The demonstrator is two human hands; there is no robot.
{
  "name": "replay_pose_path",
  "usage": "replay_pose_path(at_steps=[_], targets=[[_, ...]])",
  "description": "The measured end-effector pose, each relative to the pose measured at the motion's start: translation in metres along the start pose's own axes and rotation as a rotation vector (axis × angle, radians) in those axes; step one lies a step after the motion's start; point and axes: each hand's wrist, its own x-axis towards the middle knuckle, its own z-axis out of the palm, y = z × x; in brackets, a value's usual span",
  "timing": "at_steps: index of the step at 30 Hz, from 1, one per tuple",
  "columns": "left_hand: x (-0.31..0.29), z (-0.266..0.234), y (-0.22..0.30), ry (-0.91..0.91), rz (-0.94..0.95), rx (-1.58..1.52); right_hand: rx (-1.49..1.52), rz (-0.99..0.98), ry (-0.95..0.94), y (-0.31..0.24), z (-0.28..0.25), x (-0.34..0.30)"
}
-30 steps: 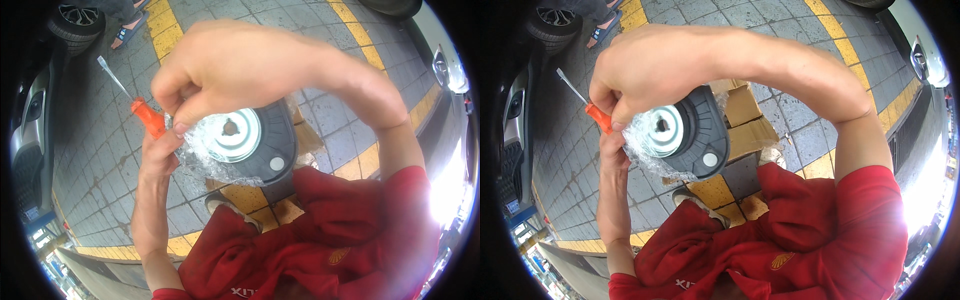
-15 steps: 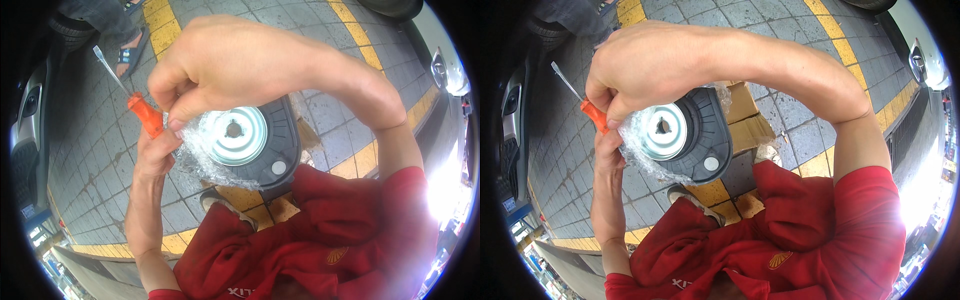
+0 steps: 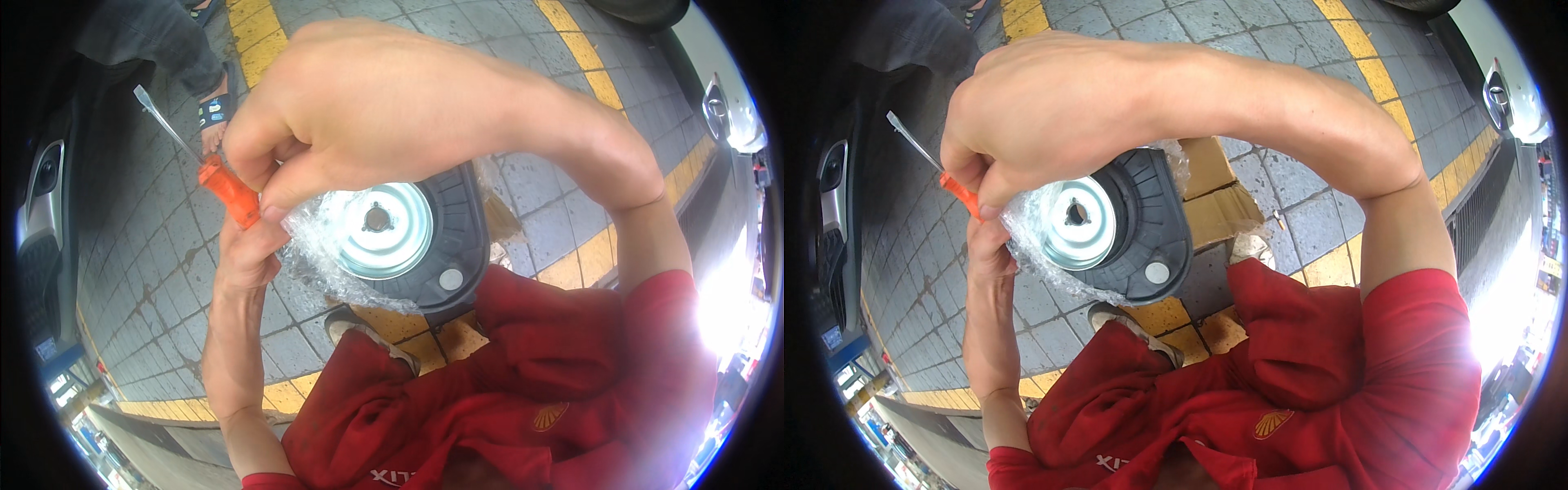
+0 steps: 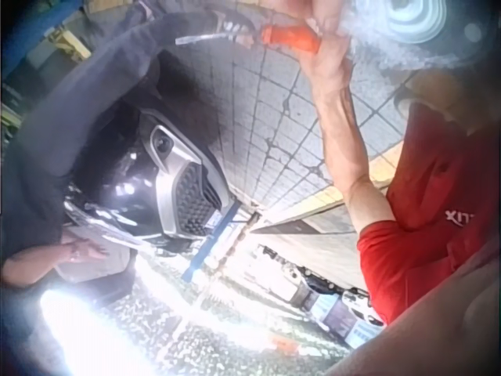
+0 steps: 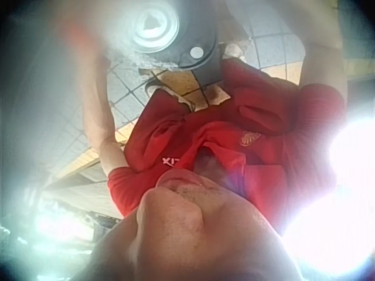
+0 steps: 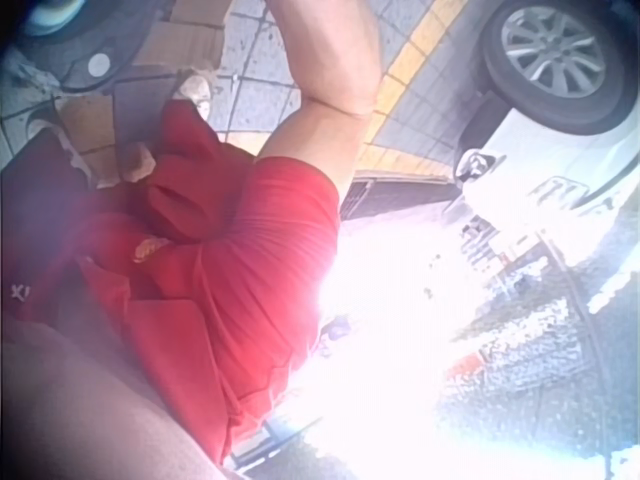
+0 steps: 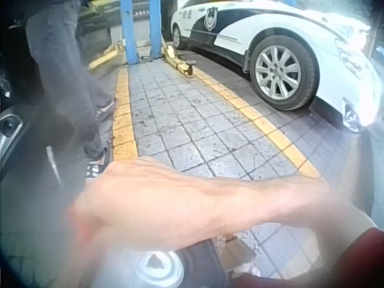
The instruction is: The person unpacks two new car engine mounts from a cardboard box and bubble wrap, then removes two black plastic engine bay covers from a car with the hood open using a screwdriver. The covers are placed aside.
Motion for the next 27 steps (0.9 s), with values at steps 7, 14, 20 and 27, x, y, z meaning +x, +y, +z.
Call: replay_pose_path(at_steps=[7,14,20,27], targets=[[0.001,-0.013,-0.01,0.014,-0.081,-0.057,0.007,0.027,-0.007,0.009,0.003,-0.002],[0.005,-0.01,-0.015,-0.066,-0.068,-0.272,0.056,0.055,-0.004,0.02,0.004,0.002],[0.007,-0.014,-0.02,-0.068,-0.079,-0.274,0.03,0.051,-0.013,0.031,0.008,0.003],[0.004,-0.016,-0.025,0.017,-0.039,-0.309,0.282,0.16,-0.173,-0.015,-0.047,-0.014]])
